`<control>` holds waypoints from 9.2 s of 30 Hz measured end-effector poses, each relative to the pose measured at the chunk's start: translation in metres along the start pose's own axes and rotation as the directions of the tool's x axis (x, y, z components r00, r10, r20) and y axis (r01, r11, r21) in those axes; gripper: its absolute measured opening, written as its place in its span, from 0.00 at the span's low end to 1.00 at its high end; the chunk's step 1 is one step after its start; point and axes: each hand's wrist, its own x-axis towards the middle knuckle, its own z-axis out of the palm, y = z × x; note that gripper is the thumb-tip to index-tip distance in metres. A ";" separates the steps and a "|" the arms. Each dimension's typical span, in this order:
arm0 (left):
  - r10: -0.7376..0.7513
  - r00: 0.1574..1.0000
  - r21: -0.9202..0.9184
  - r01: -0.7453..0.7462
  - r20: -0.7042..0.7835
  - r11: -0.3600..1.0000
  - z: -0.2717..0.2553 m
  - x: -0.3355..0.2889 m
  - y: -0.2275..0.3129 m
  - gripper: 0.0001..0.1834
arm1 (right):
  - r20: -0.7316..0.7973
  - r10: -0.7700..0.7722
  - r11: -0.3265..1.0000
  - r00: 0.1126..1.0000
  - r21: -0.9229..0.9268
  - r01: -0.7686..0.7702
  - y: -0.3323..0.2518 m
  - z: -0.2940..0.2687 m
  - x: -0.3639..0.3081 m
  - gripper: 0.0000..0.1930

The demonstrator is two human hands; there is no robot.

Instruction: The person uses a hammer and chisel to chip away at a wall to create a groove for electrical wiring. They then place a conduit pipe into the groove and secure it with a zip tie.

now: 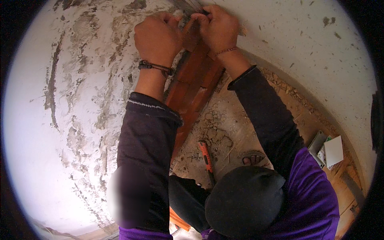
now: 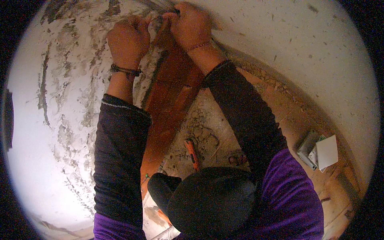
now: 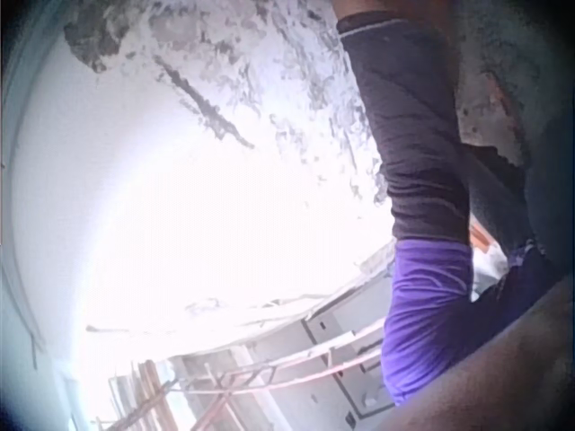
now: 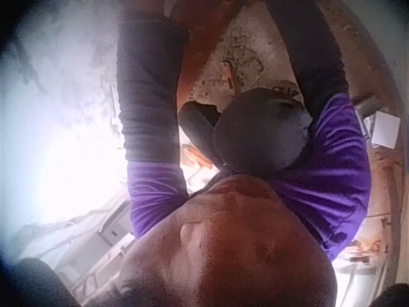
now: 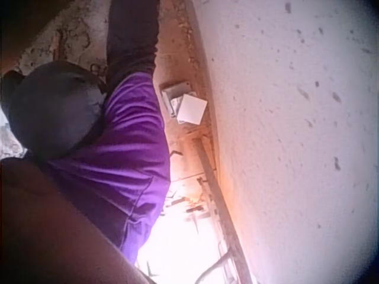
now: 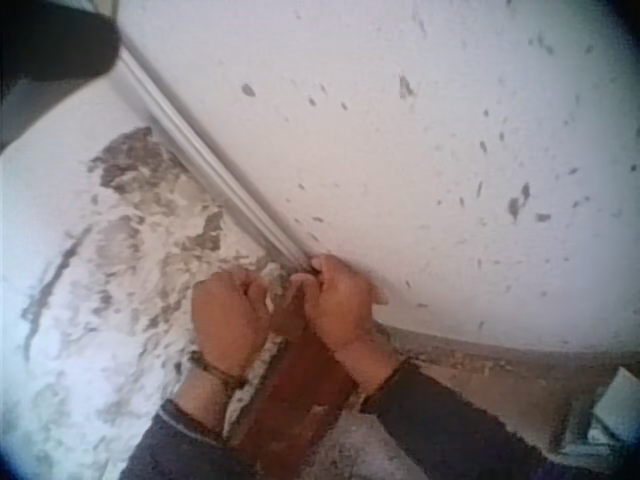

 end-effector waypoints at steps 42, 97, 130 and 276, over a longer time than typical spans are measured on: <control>-0.154 0.909 -0.812 0.416 0.388 0.409 0.024 0.025 0.014 0.21 | -0.080 0.024 1.000 0.996 -0.011 -0.025 -0.003 0.006 -0.005 0.12; -0.286 0.956 -0.238 0.293 0.065 0.926 0.036 0.025 0.021 0.12 | -0.050 0.054 0.998 0.997 0.034 -0.052 0.000 0.004 -0.005 0.16; -0.243 0.807 -0.821 0.567 0.537 0.066 0.015 0.037 0.025 0.07 | -0.129 0.081 0.996 0.988 0.033 -0.077 -0.008 0.013 -0.008 0.14; -0.400 0.845 -0.725 0.519 0.355 0.453 -0.046 -0.052 -0.004 0.15 | 0.101 0.312 0.942 0.945 0.095 -0.322 -0.019 -0.036 -0.035 0.14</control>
